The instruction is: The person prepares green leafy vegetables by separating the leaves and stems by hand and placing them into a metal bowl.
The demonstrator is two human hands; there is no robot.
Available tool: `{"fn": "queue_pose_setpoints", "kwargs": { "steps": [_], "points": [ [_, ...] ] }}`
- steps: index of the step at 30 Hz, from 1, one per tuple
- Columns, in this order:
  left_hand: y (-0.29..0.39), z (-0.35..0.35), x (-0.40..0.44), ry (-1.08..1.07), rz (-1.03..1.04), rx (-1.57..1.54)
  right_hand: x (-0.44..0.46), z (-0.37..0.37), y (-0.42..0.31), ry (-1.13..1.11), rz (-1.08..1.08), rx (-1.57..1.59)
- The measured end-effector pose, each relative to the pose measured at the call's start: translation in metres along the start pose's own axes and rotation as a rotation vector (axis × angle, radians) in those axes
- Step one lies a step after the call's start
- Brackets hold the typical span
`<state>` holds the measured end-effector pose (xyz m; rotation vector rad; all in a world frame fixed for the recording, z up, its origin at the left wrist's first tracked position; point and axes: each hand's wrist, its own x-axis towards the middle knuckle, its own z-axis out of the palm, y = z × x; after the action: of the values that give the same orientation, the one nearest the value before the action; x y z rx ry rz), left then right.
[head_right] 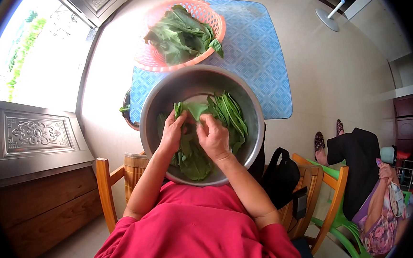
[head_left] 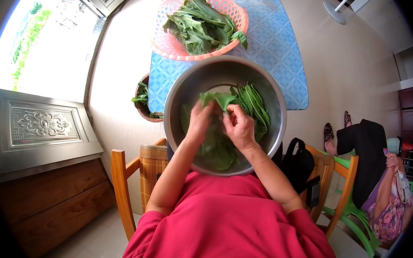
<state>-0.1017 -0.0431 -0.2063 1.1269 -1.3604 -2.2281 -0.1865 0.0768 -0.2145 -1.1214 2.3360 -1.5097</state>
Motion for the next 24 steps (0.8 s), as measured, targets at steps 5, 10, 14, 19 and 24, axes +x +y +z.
{"fn": "queue_pose_setpoints", "kwargs": {
  "steps": [5, 10, 14, 19, 24],
  "points": [
    [-0.024, -0.006, 0.01, -0.104, 0.116, -0.028, -0.004, 0.005, -0.01, -0.092, -0.073, 0.143],
    [-0.004, 0.0, 0.0, -0.1, -0.073, -0.243, -0.003, 0.003, -0.015, -0.123, -0.092, 0.171],
    [-0.003, 0.001, 0.0, -0.195, -0.062, -0.299, -0.001, 0.001, -0.014, -0.142, -0.14, 0.093],
    [0.008, 0.007, -0.009, -0.192, -0.006, -0.135, 0.001, 0.004, -0.012, -0.085, -0.33, 0.001],
    [0.012, 0.006, -0.011, -0.146, -0.068, -0.203, 0.0, 0.001, -0.015, -0.102, -0.29, 0.061]
  ]
}}
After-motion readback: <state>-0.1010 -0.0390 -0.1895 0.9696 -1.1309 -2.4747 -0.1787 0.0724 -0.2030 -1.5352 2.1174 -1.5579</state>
